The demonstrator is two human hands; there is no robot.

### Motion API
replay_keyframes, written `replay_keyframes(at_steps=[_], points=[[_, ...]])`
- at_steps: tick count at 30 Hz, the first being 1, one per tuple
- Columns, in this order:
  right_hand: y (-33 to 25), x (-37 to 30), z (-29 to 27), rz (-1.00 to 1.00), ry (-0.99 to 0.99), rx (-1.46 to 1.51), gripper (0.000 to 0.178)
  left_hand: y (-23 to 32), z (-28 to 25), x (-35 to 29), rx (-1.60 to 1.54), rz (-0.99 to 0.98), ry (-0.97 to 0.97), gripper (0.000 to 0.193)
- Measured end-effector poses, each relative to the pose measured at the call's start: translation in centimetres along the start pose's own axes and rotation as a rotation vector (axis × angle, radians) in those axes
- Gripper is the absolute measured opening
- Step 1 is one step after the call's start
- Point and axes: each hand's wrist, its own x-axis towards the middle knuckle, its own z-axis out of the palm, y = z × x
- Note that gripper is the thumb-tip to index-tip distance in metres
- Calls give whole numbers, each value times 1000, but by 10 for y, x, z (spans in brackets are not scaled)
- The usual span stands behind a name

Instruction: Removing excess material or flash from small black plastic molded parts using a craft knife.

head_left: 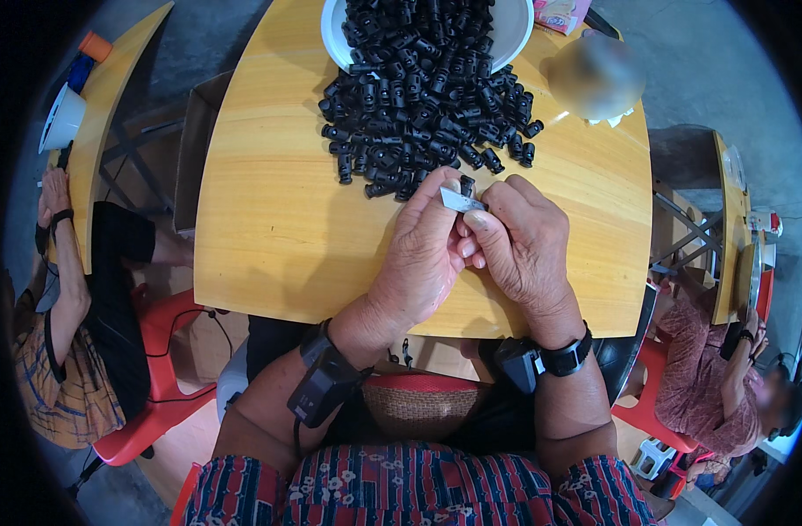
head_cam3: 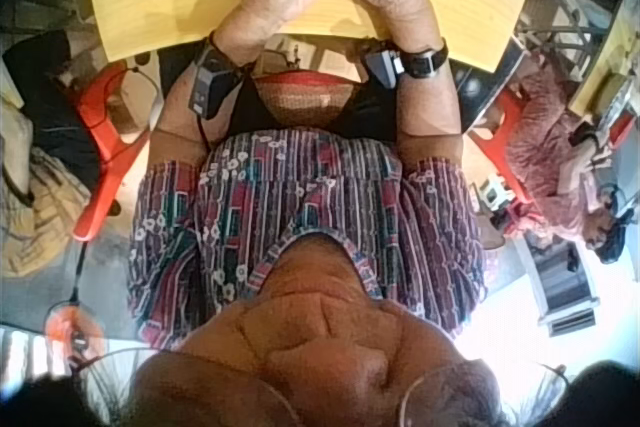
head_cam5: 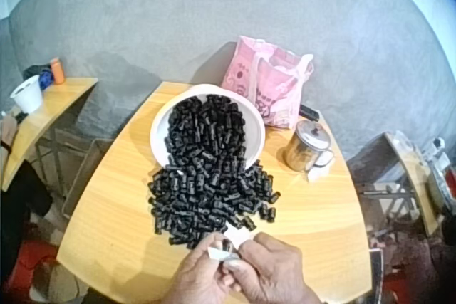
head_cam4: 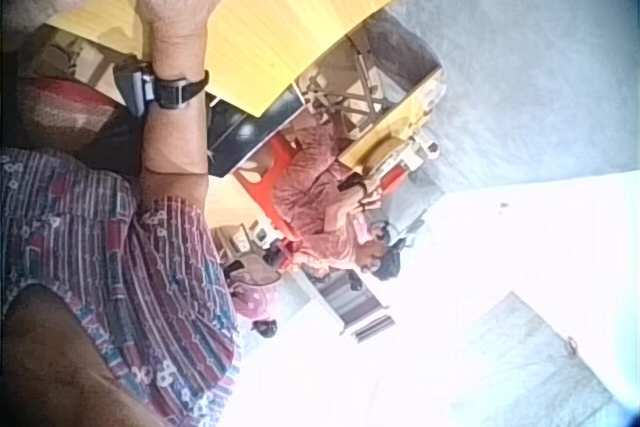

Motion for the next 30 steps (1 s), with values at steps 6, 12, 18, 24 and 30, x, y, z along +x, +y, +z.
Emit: replay_keyframes(at_steps=[6,12,18,24,30], points=[[1,1,1,-12,-20,9,26,-2,-1,-1,-23,17,11,21],[-2,0,2,28,-16,54,26,-6,-6,-1,-45,53,-48,25],[-3,-1,3,52,-13,89,24,-5,-8,-1,-27,48,-50,28],[-4,0,3,72,-19,98,24,2,18,-1,110,54,160,16],[1,2,5,51,-10,141,24,-3,-3,-1,25,56,-28,25]])
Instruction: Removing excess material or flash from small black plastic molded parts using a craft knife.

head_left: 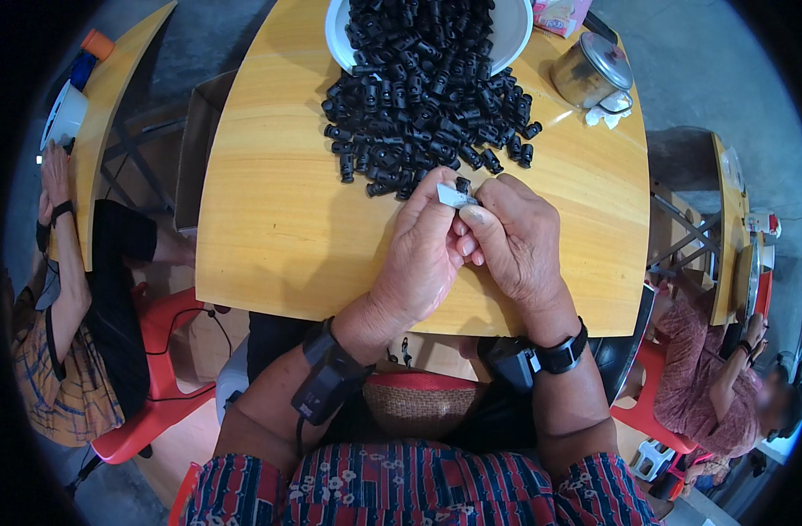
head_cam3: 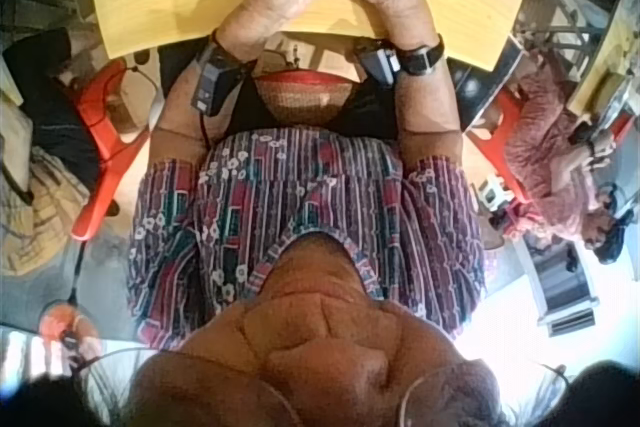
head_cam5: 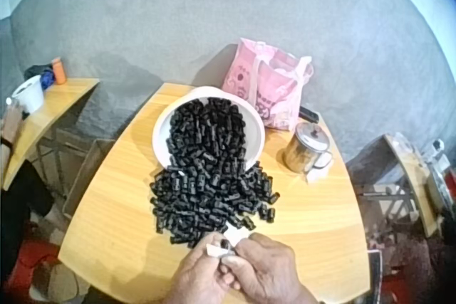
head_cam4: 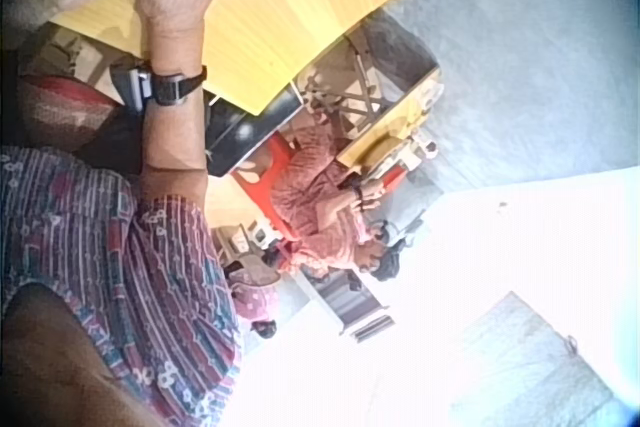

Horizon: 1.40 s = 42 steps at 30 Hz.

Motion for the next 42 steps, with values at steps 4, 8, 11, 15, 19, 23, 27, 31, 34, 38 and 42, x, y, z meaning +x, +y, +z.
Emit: replay_keyframes(at_steps=[4,8,11,15,19,23,27,31,34,38,42], points=[[1,4,-5,-91,-46,-19,25,2,6,0,-31,-28,68,22],[5,4,-5,-95,-70,-40,26,2,6,2,-10,-30,58,19],[4,4,-3,-88,-59,-18,27,3,6,2,12,-23,54,19],[5,3,-3,-78,-56,-21,27,1,7,3,15,-15,73,19],[4,3,-2,-56,-52,-9,26,0,7,2,19,-16,85,19],[5,4,-6,-72,-85,0,27,0,7,2,23,-16,75,18],[4,4,-6,-60,-85,13,27,1,8,2,31,-12,58,19],[0,4,-4,-38,-61,4,26,1,8,1,39,6,56,19],[-1,3,-2,-6,-46,12,25,1,7,2,36,6,58,17],[2,4,-2,-24,-39,64,24,1,7,3,27,2,24,17],[2,0,-8,210,-71,429,21,5,21,5,-45,-33,122,21]])
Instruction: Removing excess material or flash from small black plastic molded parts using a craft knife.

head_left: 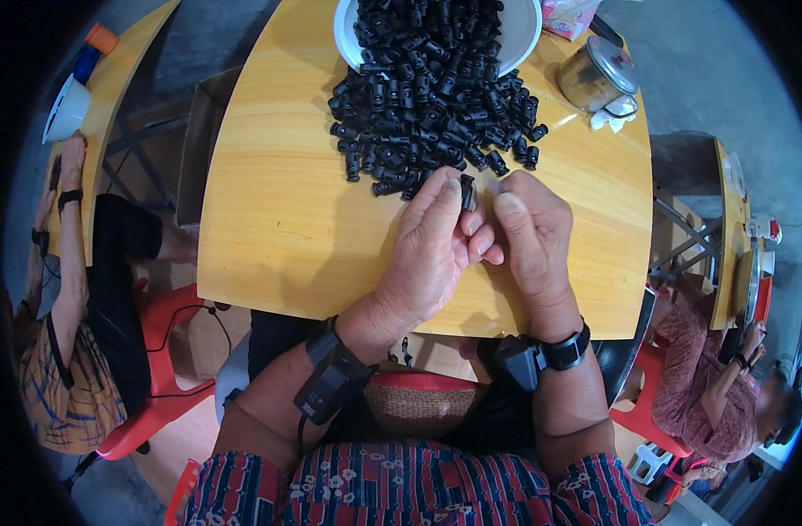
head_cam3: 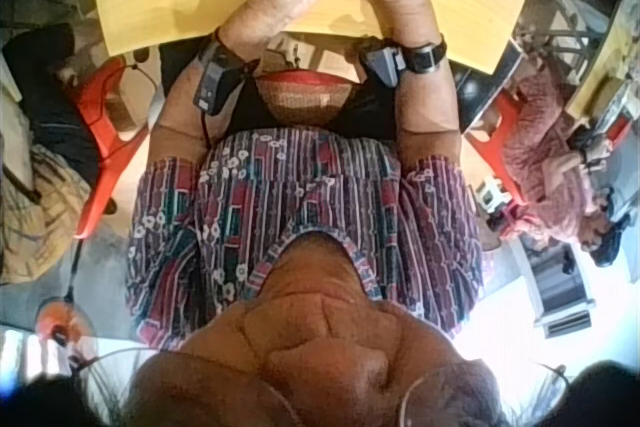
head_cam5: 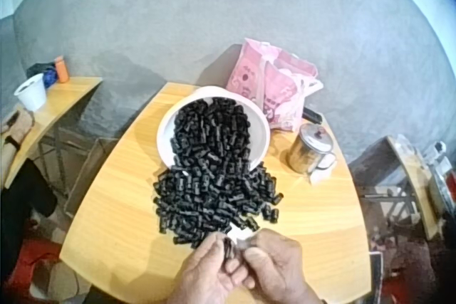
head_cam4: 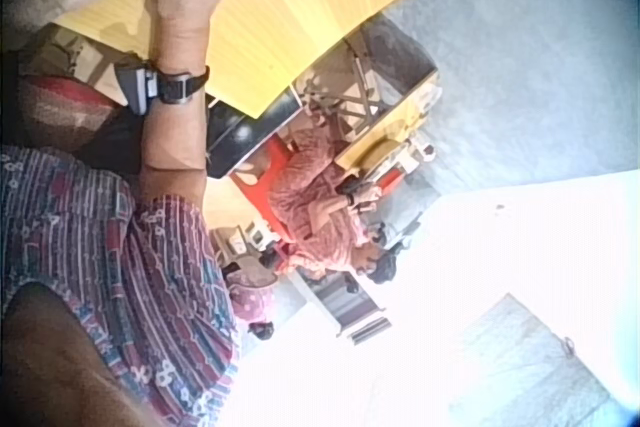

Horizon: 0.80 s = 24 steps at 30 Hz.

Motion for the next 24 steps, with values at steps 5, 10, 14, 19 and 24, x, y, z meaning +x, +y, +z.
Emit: replay_keyframes(at_steps=[5,10,14,19,24], points=[[10,-1,-8,-291,154,-40,15,-1,-2,0,46,16,0,22],[-1,-7,1,-158,107,57,24,-1,0,1,64,41,57,23],[7,-1,4,-444,87,-234,34,-3,-2,1,114,94,76,23],[3,-2,2,-530,50,-425,35,-6,-6,3,187,134,118,21],[6,-2,7,-526,108,-393,36,-4,-5,3,161,100,113,21]])
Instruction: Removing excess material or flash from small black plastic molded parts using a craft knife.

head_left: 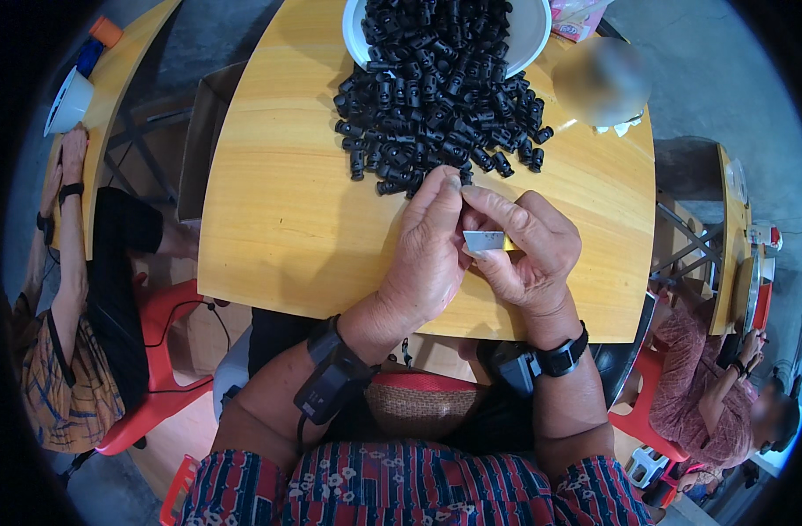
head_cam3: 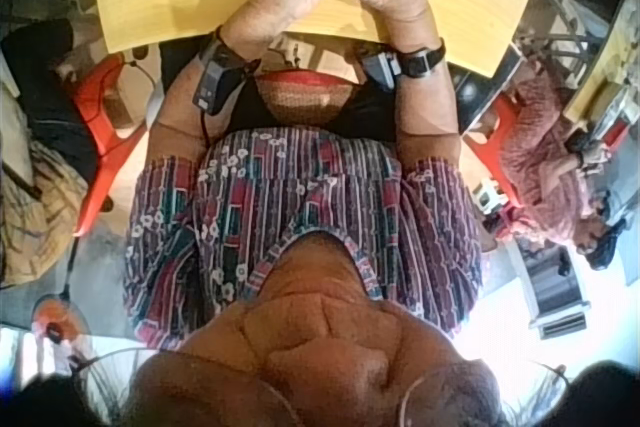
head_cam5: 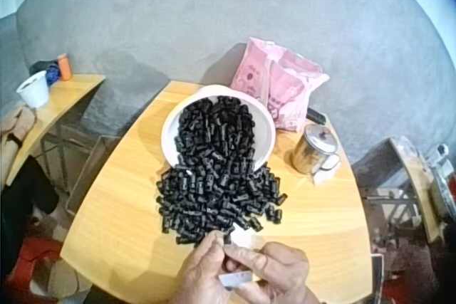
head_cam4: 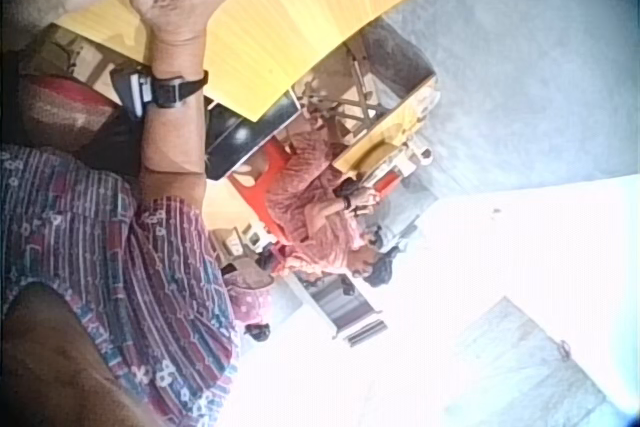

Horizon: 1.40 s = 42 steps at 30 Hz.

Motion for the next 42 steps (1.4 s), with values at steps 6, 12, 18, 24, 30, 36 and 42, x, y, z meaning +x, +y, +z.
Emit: replay_keyframes(at_steps=[6,12,18,24,30,36,42], points=[[1,1,1,12,29,19,36,-5,-11,0,-126,-12,-70,28],[0,1,-1,41,55,42,32,2,2,-2,-35,-44,-13,20],[10,6,1,344,254,-160,20,4,1,-3,-105,-95,-129,23],[13,10,1,457,175,-415,14,4,-2,-4,-62,-82,-182,17],[14,10,-1,480,122,-424,16,4,-1,-4,-47,-85,-181,13],[19,7,-3,518,83,-380,20,2,-5,-2,-12,-65,-195,10],[22,6,-7,548,50,-362,19,5,4,-2,38,-68,-124,13]])
